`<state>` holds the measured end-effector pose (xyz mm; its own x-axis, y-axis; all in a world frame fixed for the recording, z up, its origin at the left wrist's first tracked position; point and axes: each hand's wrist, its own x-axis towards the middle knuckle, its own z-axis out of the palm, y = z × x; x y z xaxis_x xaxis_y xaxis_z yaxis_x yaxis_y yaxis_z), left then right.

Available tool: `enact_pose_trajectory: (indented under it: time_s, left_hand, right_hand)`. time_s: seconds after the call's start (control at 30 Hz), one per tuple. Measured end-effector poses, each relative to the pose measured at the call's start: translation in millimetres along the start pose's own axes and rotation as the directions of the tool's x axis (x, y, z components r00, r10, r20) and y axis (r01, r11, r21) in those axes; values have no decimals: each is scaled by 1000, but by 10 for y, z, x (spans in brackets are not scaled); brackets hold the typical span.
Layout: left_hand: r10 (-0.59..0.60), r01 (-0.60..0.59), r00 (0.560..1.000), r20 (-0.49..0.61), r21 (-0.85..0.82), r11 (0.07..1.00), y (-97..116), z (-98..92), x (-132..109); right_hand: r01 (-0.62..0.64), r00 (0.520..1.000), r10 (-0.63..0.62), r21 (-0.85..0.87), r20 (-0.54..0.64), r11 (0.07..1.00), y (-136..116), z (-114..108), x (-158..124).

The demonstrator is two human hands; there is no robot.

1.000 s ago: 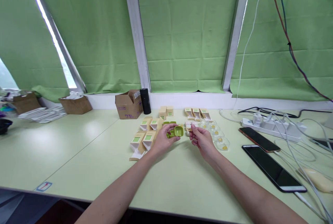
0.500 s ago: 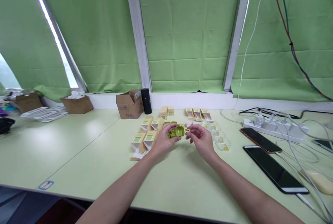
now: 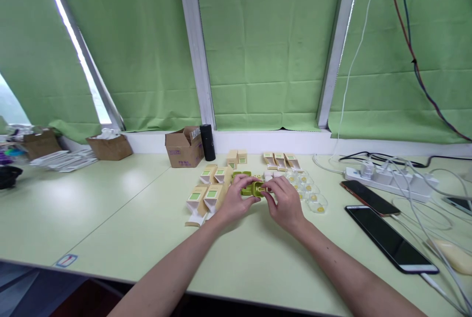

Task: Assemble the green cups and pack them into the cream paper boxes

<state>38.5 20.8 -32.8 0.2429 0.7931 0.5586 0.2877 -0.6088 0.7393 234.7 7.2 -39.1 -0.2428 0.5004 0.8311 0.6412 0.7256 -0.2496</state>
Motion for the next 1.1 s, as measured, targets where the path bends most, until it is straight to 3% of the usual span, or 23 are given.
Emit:
enact_pose_trajectory:
  time_s: [0.23,0.47,1.1]
  left_hand:
    - [43,-43,999,10,5,999,-24,5,-4]
    - [45,-46,999,11,3,999,-13,4,-9]
    - [33,-34,999,22,25,999,16,-4,-15]
  right_hand:
    - [86,996,-88,-169,-7,982,18,-3,11]
    - [195,972,-219,-221,-86,955,29,21,30]
    - [239,964,-259,-221,-63,945,58,44,22]
